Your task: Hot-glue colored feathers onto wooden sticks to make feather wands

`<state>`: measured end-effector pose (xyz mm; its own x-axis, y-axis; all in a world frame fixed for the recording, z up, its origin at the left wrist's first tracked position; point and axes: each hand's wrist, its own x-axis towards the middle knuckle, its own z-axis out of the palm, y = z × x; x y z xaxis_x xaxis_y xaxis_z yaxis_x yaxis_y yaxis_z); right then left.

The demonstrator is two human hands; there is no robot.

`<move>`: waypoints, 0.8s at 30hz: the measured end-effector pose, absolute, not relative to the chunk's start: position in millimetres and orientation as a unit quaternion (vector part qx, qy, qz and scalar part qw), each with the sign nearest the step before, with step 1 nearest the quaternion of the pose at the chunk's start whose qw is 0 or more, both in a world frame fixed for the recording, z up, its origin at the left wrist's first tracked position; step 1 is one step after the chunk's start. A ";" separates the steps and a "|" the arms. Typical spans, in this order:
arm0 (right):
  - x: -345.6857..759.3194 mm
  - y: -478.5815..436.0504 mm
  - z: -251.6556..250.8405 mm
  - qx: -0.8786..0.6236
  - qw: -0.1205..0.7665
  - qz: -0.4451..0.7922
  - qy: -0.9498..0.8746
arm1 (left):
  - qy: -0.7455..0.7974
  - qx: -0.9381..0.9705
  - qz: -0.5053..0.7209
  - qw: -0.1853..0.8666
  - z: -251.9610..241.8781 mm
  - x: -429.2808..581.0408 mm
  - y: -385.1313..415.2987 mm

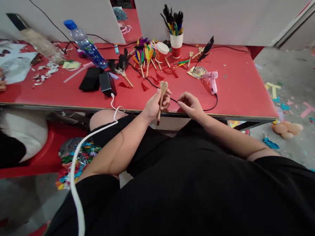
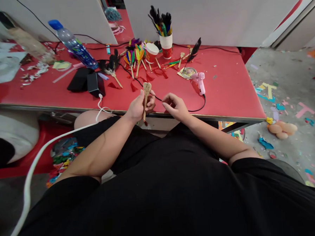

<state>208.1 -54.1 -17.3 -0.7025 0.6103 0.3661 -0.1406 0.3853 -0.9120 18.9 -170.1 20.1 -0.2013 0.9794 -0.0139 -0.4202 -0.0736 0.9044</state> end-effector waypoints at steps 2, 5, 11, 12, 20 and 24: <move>192.5 -46.5 -8.9 -0.139 0.360 0.587 -0.712 | 0.422 0.387 0.639 0.514 11.4 19.1 -168.7; 173.6 -40.6 5.0 -0.108 0.343 0.638 -0.681 | 0.442 0.463 0.592 0.490 2.9 16.9 -168.9; 171.4 -39.7 16.5 -0.104 0.321 0.648 -0.683 | 0.475 0.530 0.549 0.438 3.9 15.0 -174.0; 173.7 -38.6 16.2 -0.115 0.328 0.647 -0.679 | 0.476 0.536 0.546 0.434 4.9 16.2 -174.7; 194.8 -30.6 25.9 -0.079 0.371 0.551 -0.743 | 0.506 0.549 0.557 0.365 10.4 28.6 -185.7; 204.2 -36.7 32.4 -0.033 0.366 0.533 -0.762 | 0.501 0.575 0.547 0.345 13.6 32.5 -196.6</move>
